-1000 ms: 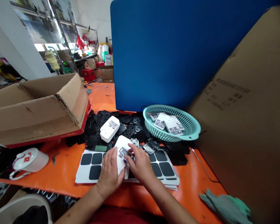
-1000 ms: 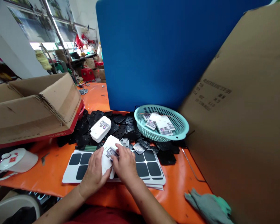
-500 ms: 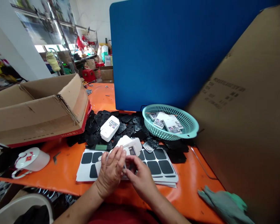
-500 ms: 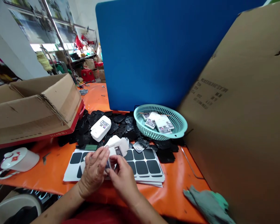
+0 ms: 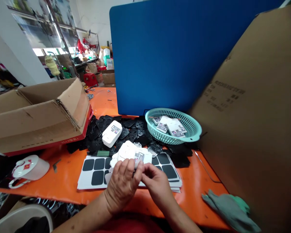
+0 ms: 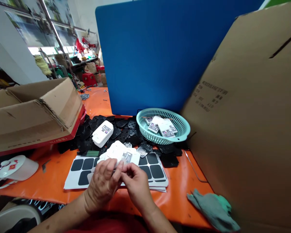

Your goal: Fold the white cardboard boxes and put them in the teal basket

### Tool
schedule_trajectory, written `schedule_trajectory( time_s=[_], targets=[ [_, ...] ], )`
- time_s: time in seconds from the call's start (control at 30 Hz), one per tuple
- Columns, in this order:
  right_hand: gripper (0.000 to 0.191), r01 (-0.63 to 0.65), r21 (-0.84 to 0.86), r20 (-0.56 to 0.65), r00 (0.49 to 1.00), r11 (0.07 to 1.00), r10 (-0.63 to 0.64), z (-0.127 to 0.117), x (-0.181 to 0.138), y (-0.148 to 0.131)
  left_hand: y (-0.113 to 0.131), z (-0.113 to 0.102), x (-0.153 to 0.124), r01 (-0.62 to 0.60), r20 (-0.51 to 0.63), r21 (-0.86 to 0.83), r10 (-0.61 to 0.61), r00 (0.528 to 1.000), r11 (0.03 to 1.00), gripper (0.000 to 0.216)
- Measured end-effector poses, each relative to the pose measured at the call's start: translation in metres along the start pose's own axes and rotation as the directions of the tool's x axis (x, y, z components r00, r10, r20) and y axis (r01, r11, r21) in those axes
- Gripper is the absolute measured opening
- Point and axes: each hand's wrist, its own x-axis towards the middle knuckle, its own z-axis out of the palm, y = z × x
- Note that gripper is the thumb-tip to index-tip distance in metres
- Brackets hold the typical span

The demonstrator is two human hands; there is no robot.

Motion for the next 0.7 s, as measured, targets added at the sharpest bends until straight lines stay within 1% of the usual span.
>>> schedule_trajectory(
  time_s=[0.1,0.13,0.2,0.3,0.4,0.47,0.53,0.6,0.63,0.7],
  targets=[
    [0.028,0.123,-0.166,-0.1,0.985,0.978,-0.141,-0.022,-0.005,-0.001,0.001,-0.003,0.01,0.06,0.052,0.043,-0.062,0.997,0.997,0.042],
    [0.027,0.143,-0.214,-0.127,0.977,0.966,-0.173,-0.028,-0.007,-0.001,0.001,-0.003,0.012,0.06,0.072,0.049,-0.063,0.995,0.997,0.042],
    [0.025,0.146,-0.248,-0.158,0.969,0.958,-0.189,-0.039,-0.011,0.002,0.002,-0.003,0.015,0.015,0.089,0.044,-0.019,0.996,0.999,0.041],
    [0.025,0.099,-0.23,-0.189,0.971,0.968,-0.145,-0.046,-0.02,0.005,0.008,-0.001,0.016,-0.042,0.093,0.051,0.037,0.995,0.998,0.042],
    [0.026,-0.007,-0.191,-0.211,0.977,0.982,-0.034,-0.046,-0.03,0.003,0.014,0.002,0.019,-0.059,0.108,0.064,0.052,0.993,0.996,0.041],
    [0.028,-0.08,-0.123,-0.225,0.973,0.989,0.051,-0.045,-0.035,0.001,0.015,0.003,0.022,-0.068,0.159,0.031,0.062,0.985,0.997,0.046],
    [0.031,-0.105,-0.05,-0.224,0.97,0.993,0.091,-0.044,-0.039,0.001,0.015,0.003,0.024,-0.081,0.251,-0.046,0.09,0.964,0.996,0.055],
    [0.031,-0.086,-0.021,-0.198,0.977,0.996,0.08,-0.044,-0.043,0.002,0.015,0.002,0.025,-0.086,0.336,-0.123,0.123,0.934,0.989,0.061],
    [0.031,-0.09,-0.018,-0.169,0.982,0.996,0.085,-0.045,-0.045,0.002,0.016,0.001,0.025,-0.094,0.357,-0.153,0.144,0.923,0.984,0.062],
    [0.033,-0.148,-0.016,-0.095,0.985,0.989,0.145,-0.047,-0.05,0.004,0.018,0.0,0.023,-0.113,0.357,-0.189,0.175,0.917,0.975,0.063]
  ],
)
